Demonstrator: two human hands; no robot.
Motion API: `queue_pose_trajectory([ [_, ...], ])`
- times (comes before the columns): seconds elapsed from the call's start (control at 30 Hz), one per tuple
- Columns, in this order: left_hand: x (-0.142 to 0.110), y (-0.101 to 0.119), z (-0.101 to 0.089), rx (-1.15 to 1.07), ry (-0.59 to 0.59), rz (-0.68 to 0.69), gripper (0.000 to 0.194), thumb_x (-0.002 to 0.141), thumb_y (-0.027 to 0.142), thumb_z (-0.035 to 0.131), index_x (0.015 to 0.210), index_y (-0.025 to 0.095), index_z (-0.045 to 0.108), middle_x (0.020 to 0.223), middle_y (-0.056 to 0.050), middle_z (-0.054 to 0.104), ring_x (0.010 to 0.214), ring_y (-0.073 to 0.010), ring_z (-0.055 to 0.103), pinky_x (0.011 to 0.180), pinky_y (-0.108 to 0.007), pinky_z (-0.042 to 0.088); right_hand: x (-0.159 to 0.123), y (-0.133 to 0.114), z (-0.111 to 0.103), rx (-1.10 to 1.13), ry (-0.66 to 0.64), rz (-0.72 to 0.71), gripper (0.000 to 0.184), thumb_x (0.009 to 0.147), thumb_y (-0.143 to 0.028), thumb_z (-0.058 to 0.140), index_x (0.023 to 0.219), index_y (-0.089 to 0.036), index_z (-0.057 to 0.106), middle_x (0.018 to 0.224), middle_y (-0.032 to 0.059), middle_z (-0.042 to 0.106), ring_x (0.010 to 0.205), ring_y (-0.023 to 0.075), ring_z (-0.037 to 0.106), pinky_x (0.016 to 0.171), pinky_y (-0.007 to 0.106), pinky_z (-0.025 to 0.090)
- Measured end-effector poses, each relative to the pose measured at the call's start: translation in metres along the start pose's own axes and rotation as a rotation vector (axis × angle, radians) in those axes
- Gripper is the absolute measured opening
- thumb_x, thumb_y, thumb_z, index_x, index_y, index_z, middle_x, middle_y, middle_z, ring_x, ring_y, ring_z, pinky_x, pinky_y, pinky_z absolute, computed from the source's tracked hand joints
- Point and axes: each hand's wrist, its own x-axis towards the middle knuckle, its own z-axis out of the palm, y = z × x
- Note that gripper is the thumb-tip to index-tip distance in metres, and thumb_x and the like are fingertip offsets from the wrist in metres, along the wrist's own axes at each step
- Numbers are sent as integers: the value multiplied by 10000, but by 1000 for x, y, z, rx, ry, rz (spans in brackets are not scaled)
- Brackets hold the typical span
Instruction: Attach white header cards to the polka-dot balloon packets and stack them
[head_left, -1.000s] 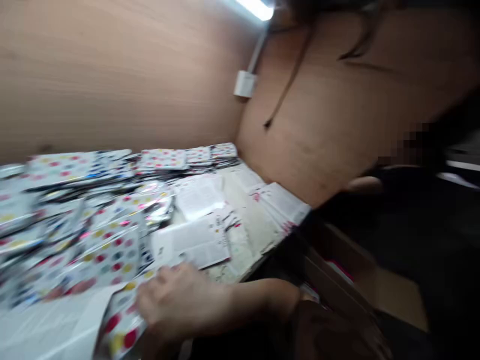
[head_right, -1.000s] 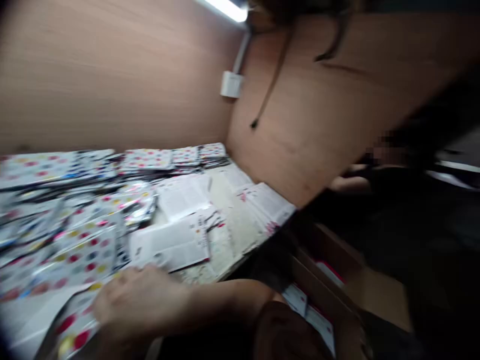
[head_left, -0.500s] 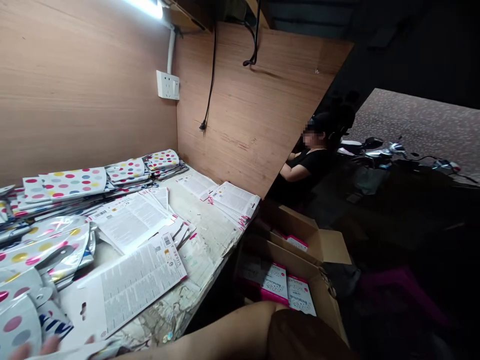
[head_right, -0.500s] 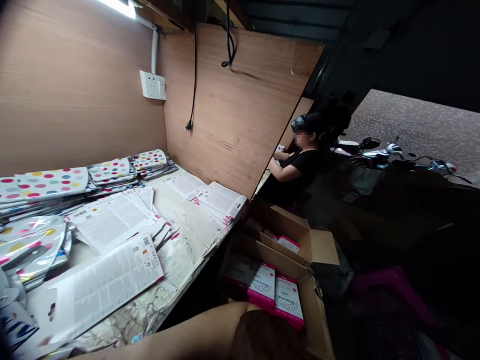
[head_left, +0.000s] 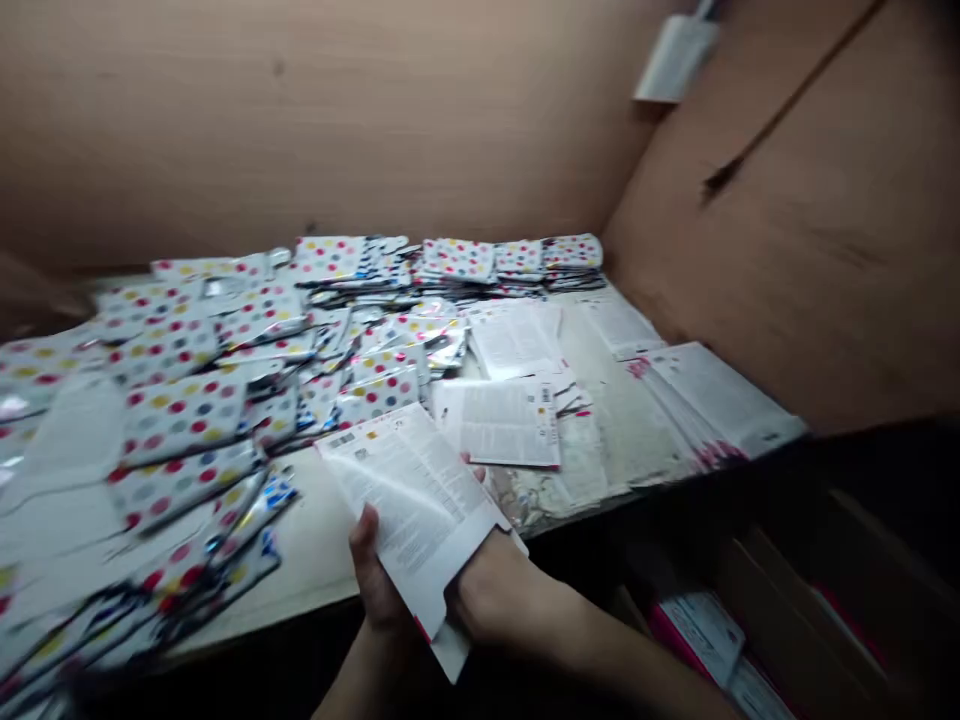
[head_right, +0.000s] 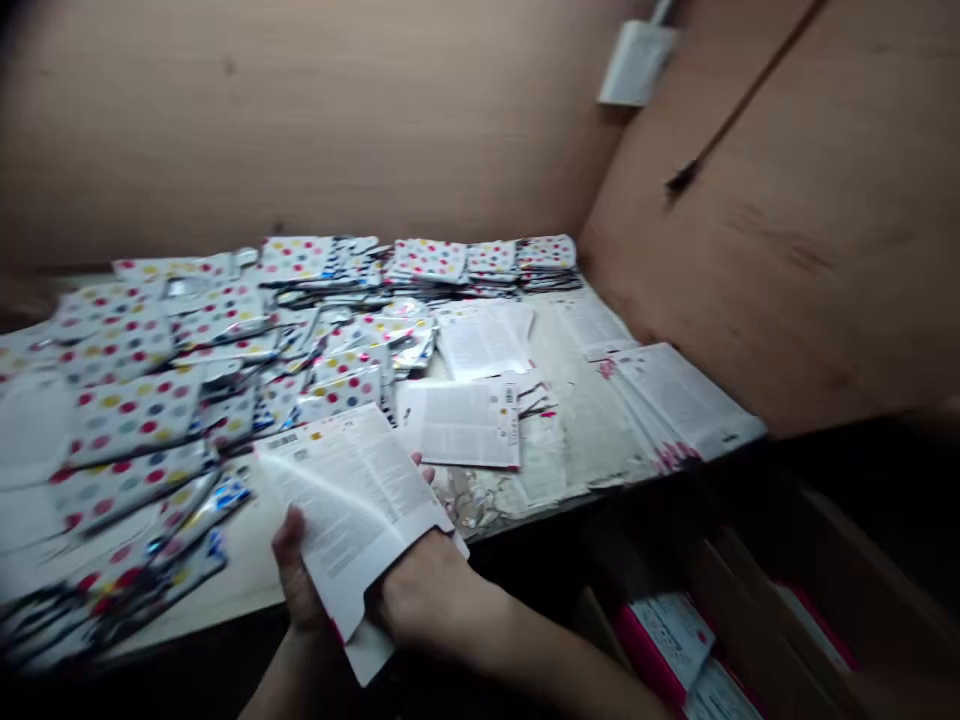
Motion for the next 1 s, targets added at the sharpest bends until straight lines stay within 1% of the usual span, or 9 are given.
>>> queue_pose_trajectory([
  [0.1, -5, 21, -18, 157, 283, 32, 633, 703, 505, 702, 1223, 157, 606, 1118, -143, 701, 1113, -387, 608, 970, -499, 482, -29, -8, -20, 56, -142, -129, 426, 908, -237, 528, 1331, -185, 526, 1380, 127, 540, 1269, 295, 501, 1059, 443, 433],
  [0.2, 3, 25, -35, 444, 328, 61, 649, 735, 297, 731, 1323, 164, 491, 1166, -144, 679, 1056, -329, 649, 944, -476, 505, -48, 8, -32, 171, -74, -73, 291, 927, -194, 491, 1188, -234, 615, 1209, 81, 640, 1138, 215, 594, 958, 334, 515],
  [0.3, 11, 9, -51, 834, 300, 354, 729, 819, 294, 665, 1443, 213, 296, 1355, -158, 541, 1194, -296, 568, 1001, -486, 464, -44, 42, -14, 147, 196, 193, 168, 932, -205, 499, 1008, -226, 648, 931, 65, 617, 863, 192, 630, 765, 326, 558],
  [0.4, 7, -6, -65, 1428, 381, 767, 773, 822, 225, 662, 1476, 247, 250, 1496, -165, 346, 1335, -318, 407, 1052, -541, 398, -36, 72, 17, 98, 291, 210, 111, 914, -213, 547, 987, -204, 631, 886, 62, 554, 787, 187, 589, 706, 335, 541],
  [0.47, -4, -7, -73, 1807, 223, 905, 547, 855, 178, 619, 1369, 270, 457, 1431, -121, 450, 1323, -314, 408, 1049, -547, 398, -36, 80, 31, 77, 332, 181, 89, 913, -185, 550, 966, -196, 621, 878, 59, 537, 801, 186, 568, 716, 339, 523],
  [0.53, -18, -1, -79, 2036, -108, 881, 348, 884, 234, 599, 1232, 251, 593, 1284, -93, 602, 1265, -298, 474, 1043, -520, 421, -40, 81, 36, 48, 366, 148, 93, 914, -151, 541, 926, -196, 621, 857, 54, 531, 819, 190, 546, 734, 347, 501],
  [0.63, -33, 9, -87, 2166, -422, 787, 593, 836, 505, 625, 1306, 154, 540, 1297, -140, 610, 1262, -334, 491, 1049, -529, 426, -46, 80, 35, 21, 364, 92, 117, 907, -120, 550, 900, -203, 633, 834, 47, 535, 842, 196, 527, 757, 356, 478],
  [0.7, -36, 10, -92, 2217, -453, 796, 734, 805, 594, 613, 1354, 122, 494, 1341, -162, 578, 1286, -352, 475, 1058, -541, 412, -49, 80, 35, 42, 358, 94, 126, 904, -116, 557, 930, -208, 639, 841, 45, 538, 849, 194, 524, 758, 351, 476],
  [1.0, -31, 2, -100, 2201, -384, 862, 625, 835, 517, 617, 1333, 149, 529, 1315, -137, 607, 1280, -313, 498, 1081, -499, 399, -43, 81, 41, -54, 299, 137, 108, 936, -184, 512, 865, -202, 592, 827, 46, 538, 818, 203, 507, 737, 352, 429],
])
